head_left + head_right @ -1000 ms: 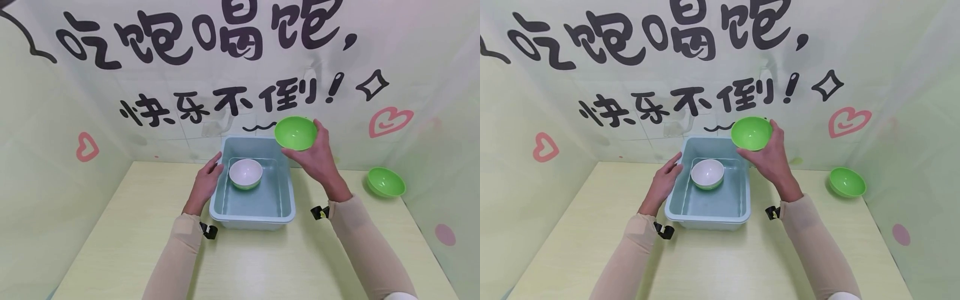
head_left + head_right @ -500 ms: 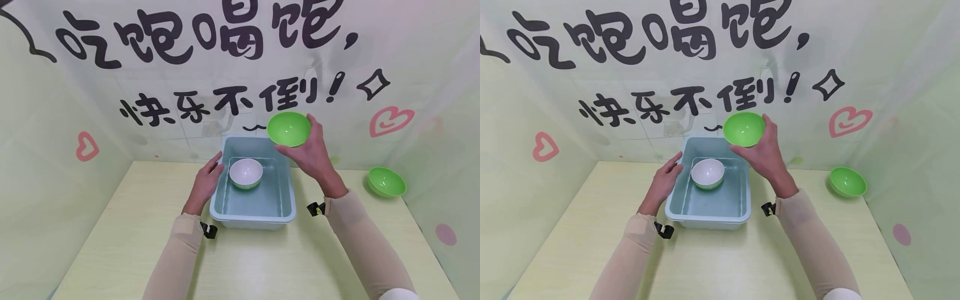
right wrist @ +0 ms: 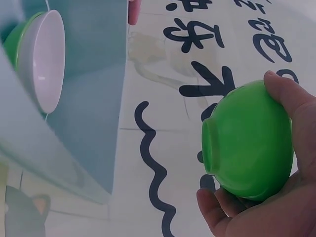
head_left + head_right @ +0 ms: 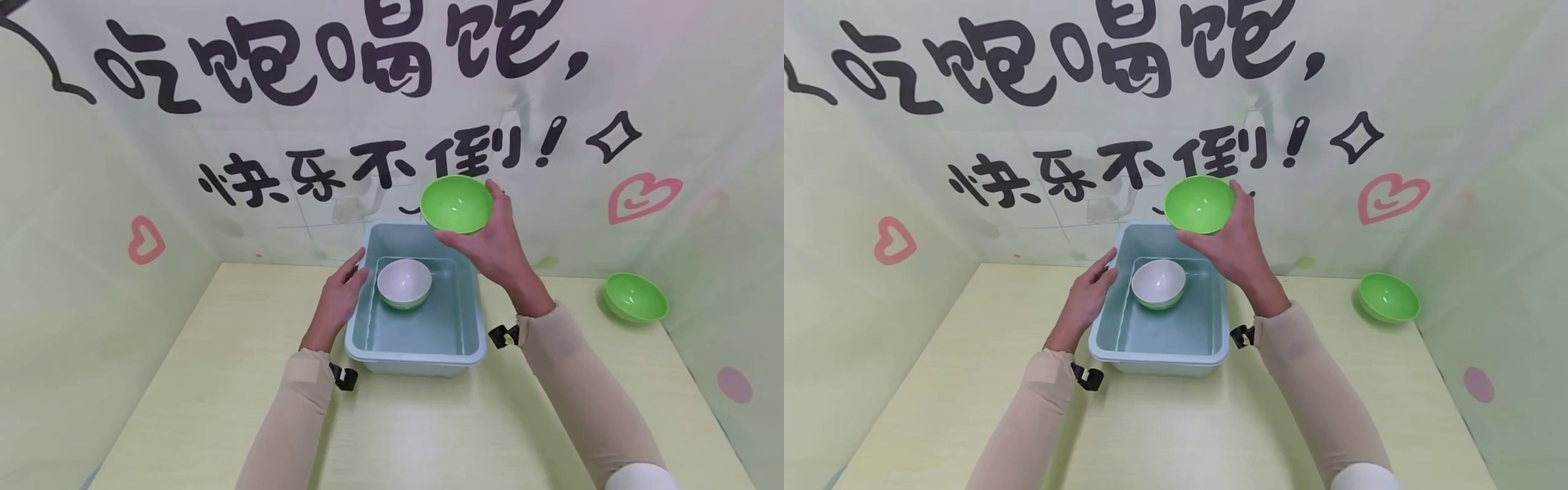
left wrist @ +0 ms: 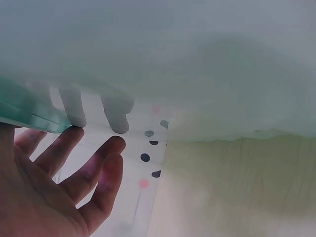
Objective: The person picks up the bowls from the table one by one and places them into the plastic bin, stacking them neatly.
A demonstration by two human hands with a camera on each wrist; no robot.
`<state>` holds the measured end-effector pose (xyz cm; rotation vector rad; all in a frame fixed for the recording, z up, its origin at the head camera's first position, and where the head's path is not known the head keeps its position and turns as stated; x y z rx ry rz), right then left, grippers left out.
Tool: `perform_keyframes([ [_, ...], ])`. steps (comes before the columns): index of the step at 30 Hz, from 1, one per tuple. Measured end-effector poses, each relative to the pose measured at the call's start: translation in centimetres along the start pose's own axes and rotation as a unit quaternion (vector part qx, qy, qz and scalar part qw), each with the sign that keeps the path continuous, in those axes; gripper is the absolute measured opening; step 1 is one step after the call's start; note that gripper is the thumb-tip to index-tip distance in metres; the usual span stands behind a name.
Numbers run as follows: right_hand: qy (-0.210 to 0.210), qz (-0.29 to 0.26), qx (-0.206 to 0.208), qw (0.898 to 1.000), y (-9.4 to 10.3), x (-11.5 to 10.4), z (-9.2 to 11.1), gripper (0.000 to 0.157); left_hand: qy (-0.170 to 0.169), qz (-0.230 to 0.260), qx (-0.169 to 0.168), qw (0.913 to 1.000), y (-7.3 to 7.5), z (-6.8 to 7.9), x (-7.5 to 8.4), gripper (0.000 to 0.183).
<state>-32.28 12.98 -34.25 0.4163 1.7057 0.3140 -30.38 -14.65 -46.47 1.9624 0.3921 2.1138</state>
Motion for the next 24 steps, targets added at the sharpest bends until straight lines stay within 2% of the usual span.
perform_keyframes([
  [10,0.003,-0.021,-0.002,1.0,-1.2,-0.7,-0.2,0.116,0.001,0.002,0.001,1.0,0.0,0.2,0.1,0.047],
  [24,-0.02,-0.033,-0.015,0.999,-3.1,-1.0,-0.3,0.117,0.0,0.002,0.002,1.0,0.1,0.2,-0.1,0.047],
])
Point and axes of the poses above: each hand's wrist, its own z-axis away from the middle knuckle, its own y-axis out of the back of the hand, x = y × z, the point moved 5 cm from there along -z, towards the middle knuckle, and after that the axes turned 6 degrees about -y, right-handed, at the moved point
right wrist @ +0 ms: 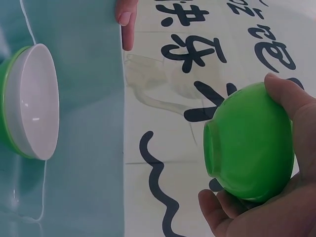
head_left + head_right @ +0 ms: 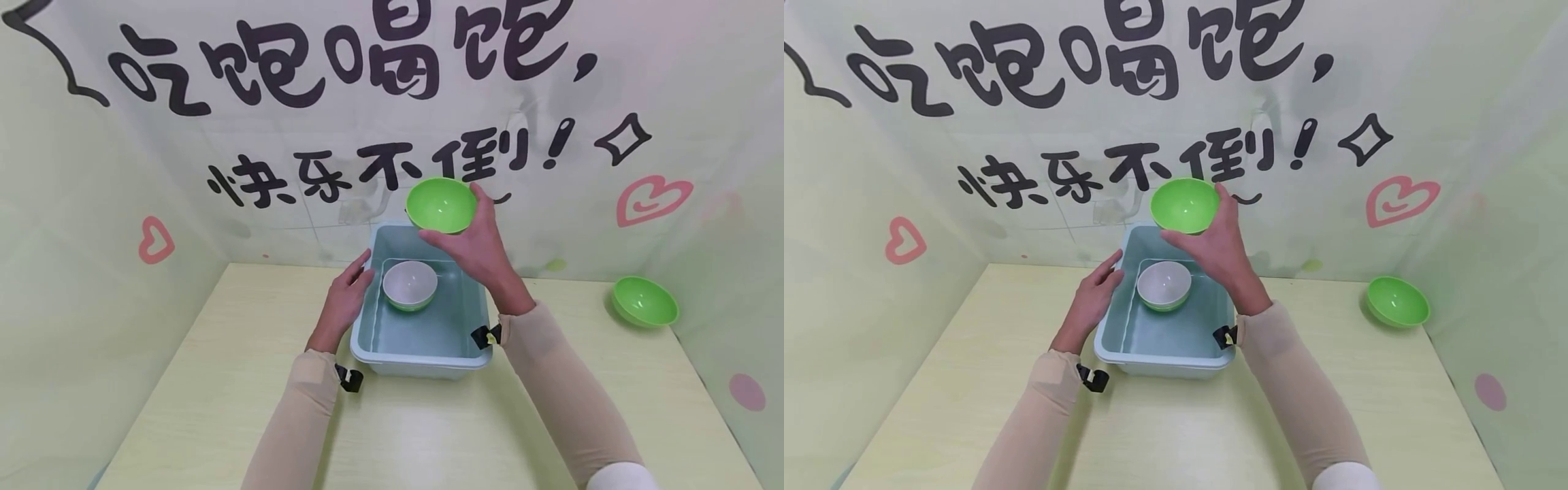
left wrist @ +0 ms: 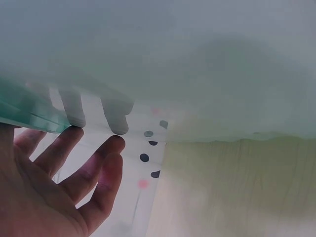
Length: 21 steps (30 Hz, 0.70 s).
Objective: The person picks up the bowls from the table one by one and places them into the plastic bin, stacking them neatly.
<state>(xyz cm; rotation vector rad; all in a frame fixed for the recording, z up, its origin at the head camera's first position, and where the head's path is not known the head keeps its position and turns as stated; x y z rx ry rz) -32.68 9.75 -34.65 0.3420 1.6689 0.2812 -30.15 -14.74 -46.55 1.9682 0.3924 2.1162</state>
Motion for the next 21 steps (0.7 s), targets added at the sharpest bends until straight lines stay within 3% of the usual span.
perform_keyframes([
  [21,-0.025,-0.004,-0.023,0.999,-1.8,1.0,-0.5,0.118,-0.01,-0.004,0.01,0.9999,0.0,0.1,0.0,0.048],
])
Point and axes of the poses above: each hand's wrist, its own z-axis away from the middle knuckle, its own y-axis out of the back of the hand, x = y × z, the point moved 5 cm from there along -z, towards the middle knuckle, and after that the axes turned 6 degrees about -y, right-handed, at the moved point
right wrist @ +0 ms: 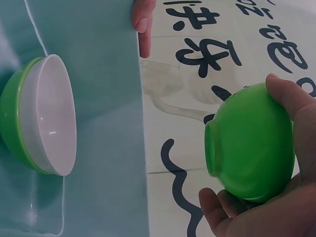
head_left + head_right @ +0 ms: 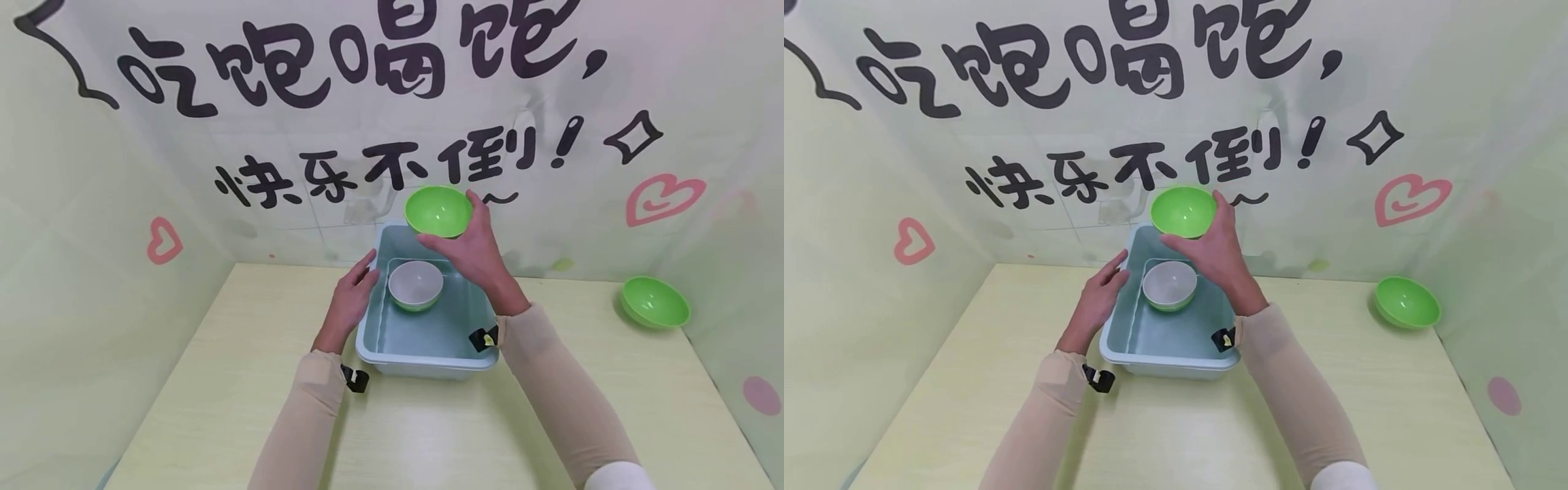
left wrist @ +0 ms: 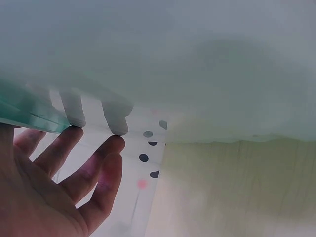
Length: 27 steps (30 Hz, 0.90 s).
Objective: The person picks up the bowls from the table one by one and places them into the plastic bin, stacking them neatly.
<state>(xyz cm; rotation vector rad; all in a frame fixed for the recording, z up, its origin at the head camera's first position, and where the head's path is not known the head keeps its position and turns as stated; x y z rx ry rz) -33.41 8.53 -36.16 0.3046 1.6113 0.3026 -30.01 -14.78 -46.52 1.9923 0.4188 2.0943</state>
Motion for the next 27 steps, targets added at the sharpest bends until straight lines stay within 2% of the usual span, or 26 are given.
perform_keyframes([
  [11,-0.013,0.012,-0.01,1.0,-0.8,1.2,-0.6,0.119,0.005,0.005,0.002,1.0,-0.1,-0.1,-0.1,0.046],
  [27,0.003,0.025,-0.02,0.999,-2.3,2.1,-0.9,0.118,0.0,-0.001,0.001,1.0,0.0,0.0,0.0,0.047],
])
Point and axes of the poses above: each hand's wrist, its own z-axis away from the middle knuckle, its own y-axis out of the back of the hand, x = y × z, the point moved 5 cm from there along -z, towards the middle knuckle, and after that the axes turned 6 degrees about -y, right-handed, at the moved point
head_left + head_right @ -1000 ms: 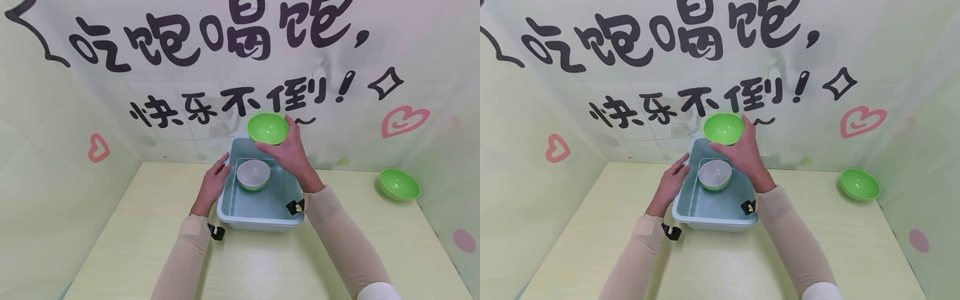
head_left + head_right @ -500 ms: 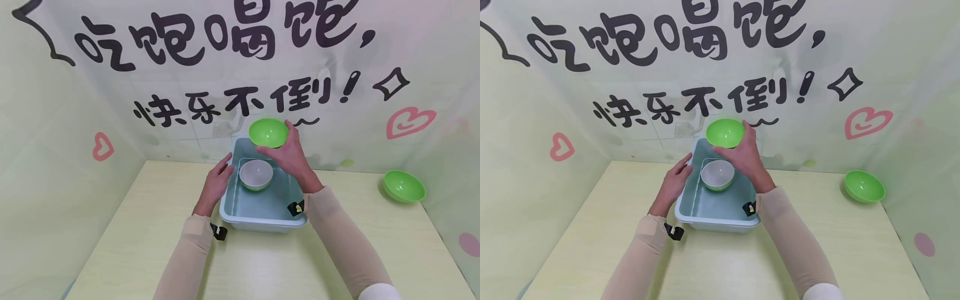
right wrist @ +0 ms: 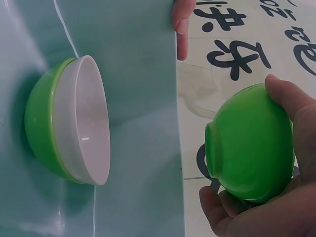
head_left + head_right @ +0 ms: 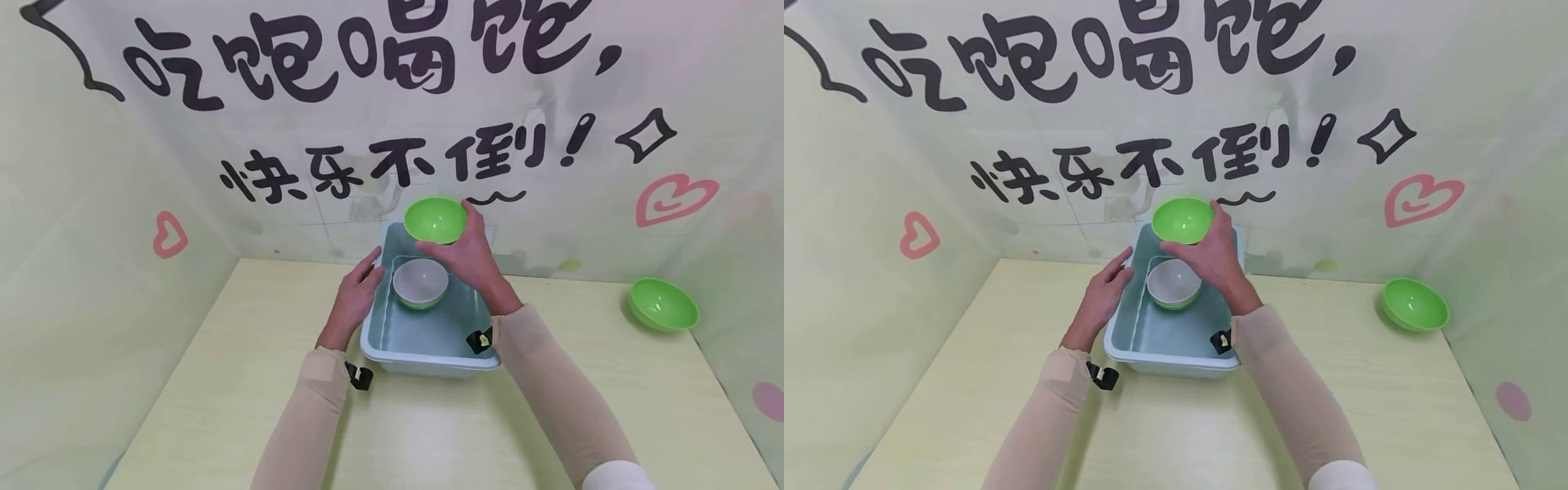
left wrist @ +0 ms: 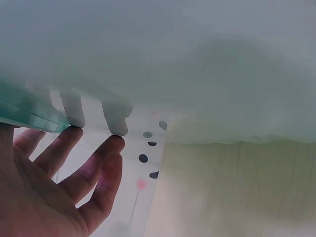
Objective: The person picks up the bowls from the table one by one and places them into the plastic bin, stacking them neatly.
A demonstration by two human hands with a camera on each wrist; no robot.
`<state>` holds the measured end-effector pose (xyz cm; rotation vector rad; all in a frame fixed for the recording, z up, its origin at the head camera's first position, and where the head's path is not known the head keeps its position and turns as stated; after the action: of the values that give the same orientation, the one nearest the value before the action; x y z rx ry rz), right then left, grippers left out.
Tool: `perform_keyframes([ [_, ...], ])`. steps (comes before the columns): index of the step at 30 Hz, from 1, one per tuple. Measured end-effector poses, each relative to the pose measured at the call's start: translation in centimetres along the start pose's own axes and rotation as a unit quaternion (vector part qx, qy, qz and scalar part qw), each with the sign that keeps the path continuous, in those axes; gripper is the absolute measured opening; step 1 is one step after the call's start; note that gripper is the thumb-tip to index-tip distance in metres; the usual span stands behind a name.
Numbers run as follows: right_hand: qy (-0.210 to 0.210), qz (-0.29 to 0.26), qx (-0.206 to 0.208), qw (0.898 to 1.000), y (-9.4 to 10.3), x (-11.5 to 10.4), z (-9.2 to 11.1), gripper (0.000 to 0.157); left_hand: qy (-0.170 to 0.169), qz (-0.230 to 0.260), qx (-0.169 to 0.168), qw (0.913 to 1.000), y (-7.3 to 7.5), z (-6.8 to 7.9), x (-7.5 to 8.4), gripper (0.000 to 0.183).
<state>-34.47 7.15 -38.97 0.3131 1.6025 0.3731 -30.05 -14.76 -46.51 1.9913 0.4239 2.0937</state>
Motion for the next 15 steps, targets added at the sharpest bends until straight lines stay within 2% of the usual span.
perform_keyframes([
  [15,0.01,0.015,-0.007,1.0,-0.56,0.19,0.06,0.116,-0.019,0.0,0.0,0.9998,0.01,-0.06,-0.08,0.05],
])
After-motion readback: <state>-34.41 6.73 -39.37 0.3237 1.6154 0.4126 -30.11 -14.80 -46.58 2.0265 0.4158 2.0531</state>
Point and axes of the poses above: each hand's wrist, its own z-axis away from the middle knuckle, its own y-axis out of the back of the hand, x = y × z, the point moved 5 cm from there along -z, towards the middle knuckle, and after that the axes turned 6 degrees about -y, right-handed, at the moved point
